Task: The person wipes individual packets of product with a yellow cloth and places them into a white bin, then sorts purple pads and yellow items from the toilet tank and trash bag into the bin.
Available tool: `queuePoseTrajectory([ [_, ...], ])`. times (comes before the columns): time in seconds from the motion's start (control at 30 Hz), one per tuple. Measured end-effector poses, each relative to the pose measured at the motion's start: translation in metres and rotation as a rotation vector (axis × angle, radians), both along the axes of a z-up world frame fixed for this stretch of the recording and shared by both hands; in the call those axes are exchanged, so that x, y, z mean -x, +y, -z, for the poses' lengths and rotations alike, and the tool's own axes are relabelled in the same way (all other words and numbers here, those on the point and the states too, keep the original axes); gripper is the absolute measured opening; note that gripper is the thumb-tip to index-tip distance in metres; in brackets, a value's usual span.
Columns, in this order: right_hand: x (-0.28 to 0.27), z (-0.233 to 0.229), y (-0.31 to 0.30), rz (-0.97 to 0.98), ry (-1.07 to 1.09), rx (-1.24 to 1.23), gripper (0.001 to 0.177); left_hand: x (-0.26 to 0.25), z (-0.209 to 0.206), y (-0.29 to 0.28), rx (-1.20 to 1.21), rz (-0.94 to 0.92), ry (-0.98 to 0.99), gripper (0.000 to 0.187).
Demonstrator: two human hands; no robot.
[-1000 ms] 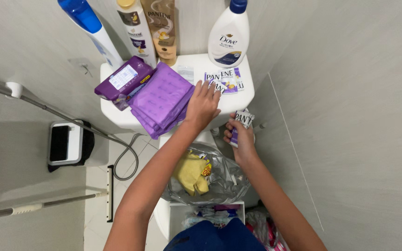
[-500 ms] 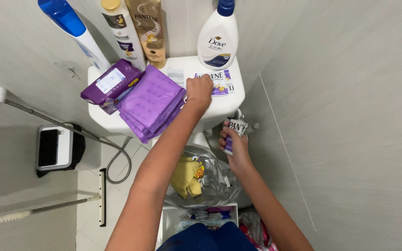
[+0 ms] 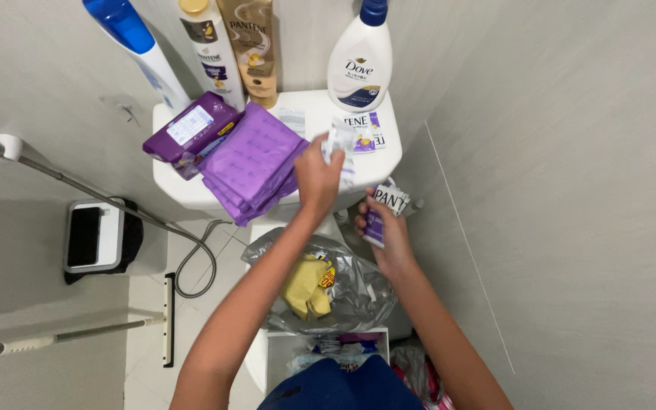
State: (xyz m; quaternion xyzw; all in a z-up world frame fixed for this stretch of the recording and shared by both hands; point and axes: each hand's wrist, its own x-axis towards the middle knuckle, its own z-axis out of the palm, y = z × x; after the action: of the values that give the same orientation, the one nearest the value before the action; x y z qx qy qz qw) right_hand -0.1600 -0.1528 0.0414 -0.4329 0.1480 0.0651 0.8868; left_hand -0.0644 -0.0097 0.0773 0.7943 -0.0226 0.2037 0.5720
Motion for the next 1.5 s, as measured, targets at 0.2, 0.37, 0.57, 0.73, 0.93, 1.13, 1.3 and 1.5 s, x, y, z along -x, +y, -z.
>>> queuePoseTrajectory([
  [0.2, 0.021, -0.021, 0.009, 0.091, -0.027, 0.048, 0.032, 0.112, -0.002, 0.019, 0.438, 0.174, 0.266, 0.031],
  [0.37, 0.052, -0.042, 0.024, -0.078, 0.044, 0.039, 0.038, 0.166, -0.021, 0.046, 0.334, 0.14, 0.198, 0.033],
  [0.57, 0.085, -0.026, 0.065, -0.019, 0.021, 0.131, 0.032, 0.221, -0.048, 0.059, -0.276, 0.061, 0.161, 0.032],
  [0.73, 0.102, -0.017, 0.087, 0.017, -0.027, 0.034, 0.022, 0.249, -0.05, 0.063, -0.245, -0.019, -0.091, 0.033],
  [0.93, 0.094, 0.013, 0.08, -0.039, 0.096, -0.357, 0.02, 0.268, -0.05, 0.067, -0.264, -0.032, -0.258, 0.028],
  [1.13, 0.103, -0.009, 0.071, -0.19, -0.03, -0.526, 0.032, 0.265, -0.062, 0.077, 0.0, -0.09, 0.06, 0.027],
  [1.3, 0.117, -0.022, 0.085, -0.132, 0.02, -0.046, 0.043, 0.263, -0.054, 0.08, -0.255, 0.05, 0.114, 0.034],
  [1.5, 0.124, 0.002, 0.11, 0.103, -0.014, 0.247, 0.038, 0.274, -0.042, 0.07, -0.448, 0.047, 0.095, 0.04],
])
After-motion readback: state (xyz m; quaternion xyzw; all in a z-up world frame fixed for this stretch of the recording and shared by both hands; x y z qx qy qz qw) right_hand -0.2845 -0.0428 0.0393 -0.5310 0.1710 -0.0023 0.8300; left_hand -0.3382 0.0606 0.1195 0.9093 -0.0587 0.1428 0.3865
